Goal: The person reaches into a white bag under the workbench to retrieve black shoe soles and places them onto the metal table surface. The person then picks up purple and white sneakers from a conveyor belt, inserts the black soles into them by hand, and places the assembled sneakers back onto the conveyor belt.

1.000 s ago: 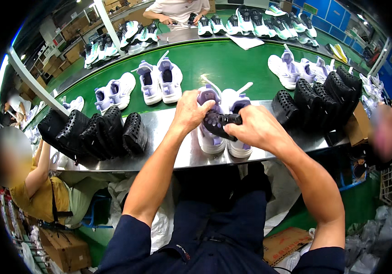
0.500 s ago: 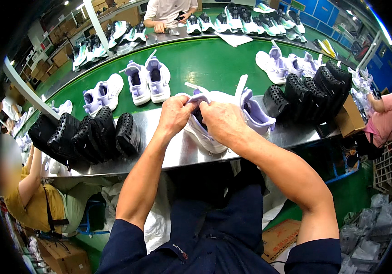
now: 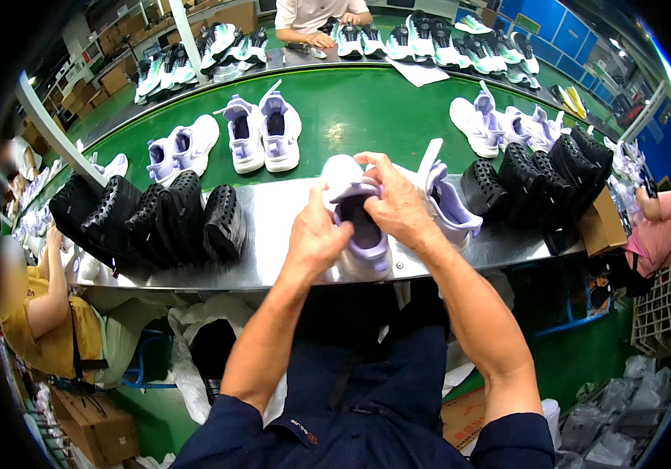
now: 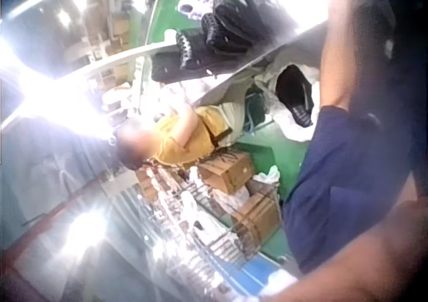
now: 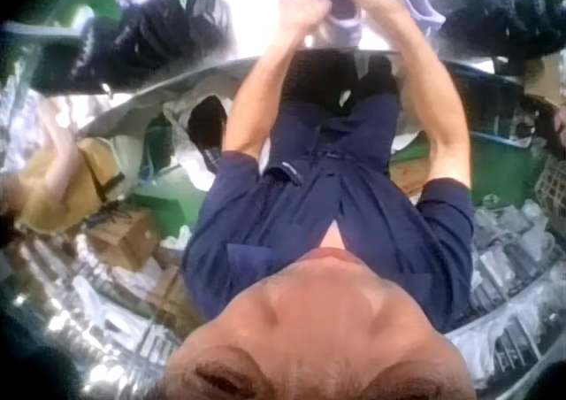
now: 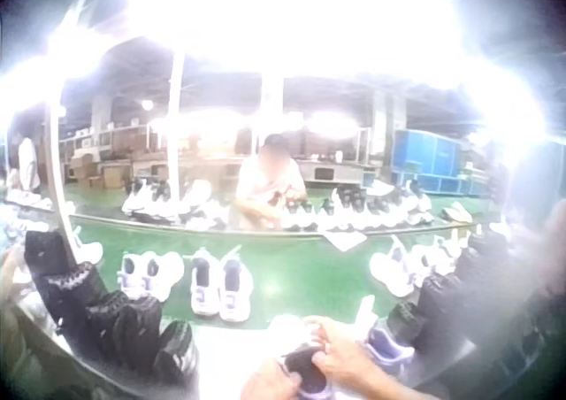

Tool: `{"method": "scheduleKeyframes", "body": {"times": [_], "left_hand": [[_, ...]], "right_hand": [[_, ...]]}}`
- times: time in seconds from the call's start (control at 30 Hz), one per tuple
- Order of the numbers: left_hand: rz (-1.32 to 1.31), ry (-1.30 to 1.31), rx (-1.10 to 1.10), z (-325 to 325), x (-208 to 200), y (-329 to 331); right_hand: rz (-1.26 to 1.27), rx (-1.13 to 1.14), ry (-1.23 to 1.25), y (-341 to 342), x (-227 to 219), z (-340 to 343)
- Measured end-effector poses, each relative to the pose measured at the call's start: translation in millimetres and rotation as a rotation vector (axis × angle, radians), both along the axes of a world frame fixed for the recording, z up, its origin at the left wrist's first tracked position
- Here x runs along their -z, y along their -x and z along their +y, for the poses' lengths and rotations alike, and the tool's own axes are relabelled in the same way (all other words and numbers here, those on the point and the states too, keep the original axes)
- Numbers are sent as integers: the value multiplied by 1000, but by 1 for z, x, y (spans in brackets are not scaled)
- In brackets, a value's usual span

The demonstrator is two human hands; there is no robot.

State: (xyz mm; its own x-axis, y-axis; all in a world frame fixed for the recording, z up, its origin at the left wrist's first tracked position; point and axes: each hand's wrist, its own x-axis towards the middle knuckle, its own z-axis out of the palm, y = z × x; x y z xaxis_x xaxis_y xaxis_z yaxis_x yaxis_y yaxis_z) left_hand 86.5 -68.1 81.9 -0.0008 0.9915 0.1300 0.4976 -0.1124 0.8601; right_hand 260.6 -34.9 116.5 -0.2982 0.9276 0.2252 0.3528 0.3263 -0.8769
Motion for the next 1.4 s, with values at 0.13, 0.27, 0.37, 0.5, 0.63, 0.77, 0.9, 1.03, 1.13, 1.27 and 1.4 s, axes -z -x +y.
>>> {"method": "scheduleKeyframes", "body": {"times": [0.13,0.27,0.37,0.5,0.63,0.77,0.9,1.03,1.13,1.27,1.4], "left_hand": [[20,20,-26,5,-20,18],[119,-192,-33,12,1,11],[150,-232,39,6,-3,13],[200,-296,-2,-9,0,6],[317,-338,-62,-15,-4,2],[487,-342,-29,-11,-9,1],[448,-383,-49,-22,-13,-1],[434,-403,-86,-32,-34,-12],[591,-586,57,-12,-32,-8],[743,-717,256,2,-43,4],[971,-628,548,-2,-39,8]], "right_hand": [[-124,-103,-72,-16,16,8],[-423,-135,-450,7,16,12],[-473,-187,-448,6,11,18],[-277,-221,-458,-5,13,16],[-253,-198,-460,-11,15,11],[-321,-156,-344,-5,4,5],[-304,-208,-239,-9,5,5],[261,-185,156,-14,8,-1],[424,-181,204,-24,26,7],[581,-153,365,-26,39,7],[480,-107,298,-30,53,14]]}}
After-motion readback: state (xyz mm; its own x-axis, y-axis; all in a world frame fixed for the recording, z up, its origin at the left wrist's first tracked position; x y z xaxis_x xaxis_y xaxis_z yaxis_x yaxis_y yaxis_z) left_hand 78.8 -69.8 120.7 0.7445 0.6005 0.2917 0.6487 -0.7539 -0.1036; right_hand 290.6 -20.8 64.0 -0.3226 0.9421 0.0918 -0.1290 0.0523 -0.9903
